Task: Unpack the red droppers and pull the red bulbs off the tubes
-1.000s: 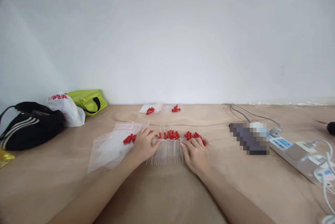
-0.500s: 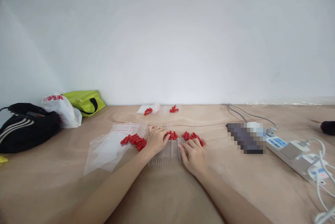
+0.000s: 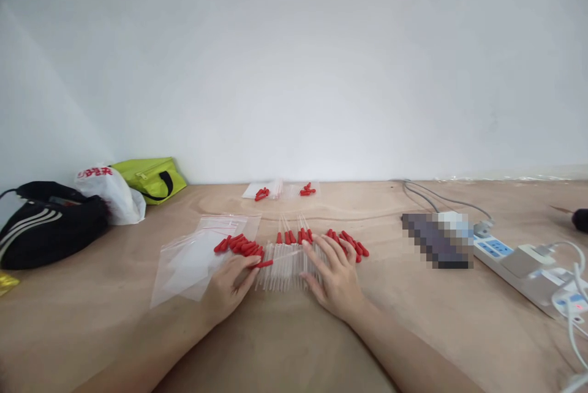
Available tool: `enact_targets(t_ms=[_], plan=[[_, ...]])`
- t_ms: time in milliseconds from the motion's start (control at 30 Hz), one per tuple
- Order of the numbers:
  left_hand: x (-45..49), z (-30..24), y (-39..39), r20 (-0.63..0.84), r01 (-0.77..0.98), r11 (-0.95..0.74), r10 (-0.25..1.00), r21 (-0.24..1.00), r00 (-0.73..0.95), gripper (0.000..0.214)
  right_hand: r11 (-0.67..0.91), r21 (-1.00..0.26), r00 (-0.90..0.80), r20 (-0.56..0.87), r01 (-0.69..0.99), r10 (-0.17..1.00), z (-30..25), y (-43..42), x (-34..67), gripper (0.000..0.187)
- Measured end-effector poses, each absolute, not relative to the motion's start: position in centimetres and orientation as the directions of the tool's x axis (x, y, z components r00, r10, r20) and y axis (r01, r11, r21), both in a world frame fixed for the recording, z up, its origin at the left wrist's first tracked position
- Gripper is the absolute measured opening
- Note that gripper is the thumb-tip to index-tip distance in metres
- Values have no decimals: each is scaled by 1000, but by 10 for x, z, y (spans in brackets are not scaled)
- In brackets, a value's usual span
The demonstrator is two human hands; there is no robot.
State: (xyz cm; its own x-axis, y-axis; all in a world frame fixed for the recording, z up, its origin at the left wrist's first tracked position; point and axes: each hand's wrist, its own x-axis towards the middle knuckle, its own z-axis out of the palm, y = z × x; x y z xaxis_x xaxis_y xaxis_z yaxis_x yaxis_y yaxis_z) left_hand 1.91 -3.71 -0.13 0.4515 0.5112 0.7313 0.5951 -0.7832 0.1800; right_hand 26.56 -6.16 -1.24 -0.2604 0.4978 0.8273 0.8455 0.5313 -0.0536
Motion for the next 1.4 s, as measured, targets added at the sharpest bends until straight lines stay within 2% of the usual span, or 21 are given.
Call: enact_targets(t_ms=[133, 300, 433, 533, 633, 833, 1167, 1400], plan=[[20, -3, -45, 717, 558, -815, 483, 157, 503, 20, 601, -10, -345, 810, 799, 473, -14, -61, 250, 34], [33, 3, -44, 734, 473, -869, 416, 147, 536, 20, 616, -15, -349, 813, 787, 466, -21, -57, 243, 13], [34, 4, -44, 716, 503, -852, 443, 148, 540, 20, 636, -19, -397, 767, 771, 505, -20, -58, 243, 11], [35, 7, -45, 666, 525, -850, 419, 49, 616, 24, 663, -33, -418, 752, 748, 509, -18, -60, 241, 13], [38, 7, -46, 662, 527, -850, 385, -17, 643, 16, 693, -35, -435, 755, 720, 491, -18, -62, 240, 14], [41, 5, -51, 714, 541, -841, 381, 3, 587, 19, 719, 16, -459, 780, 695, 426, -16, -65, 241, 16], [38, 7, -53, 701, 496, -867, 323, -52, 636, 22, 754, -8, -448, 801, 656, 398, -16, -70, 243, 12], [40, 7, -56, 693, 500, -865, 335, -42, 638, 23, 756, -5, -434, 816, 655, 382, -15, -73, 242, 13]])
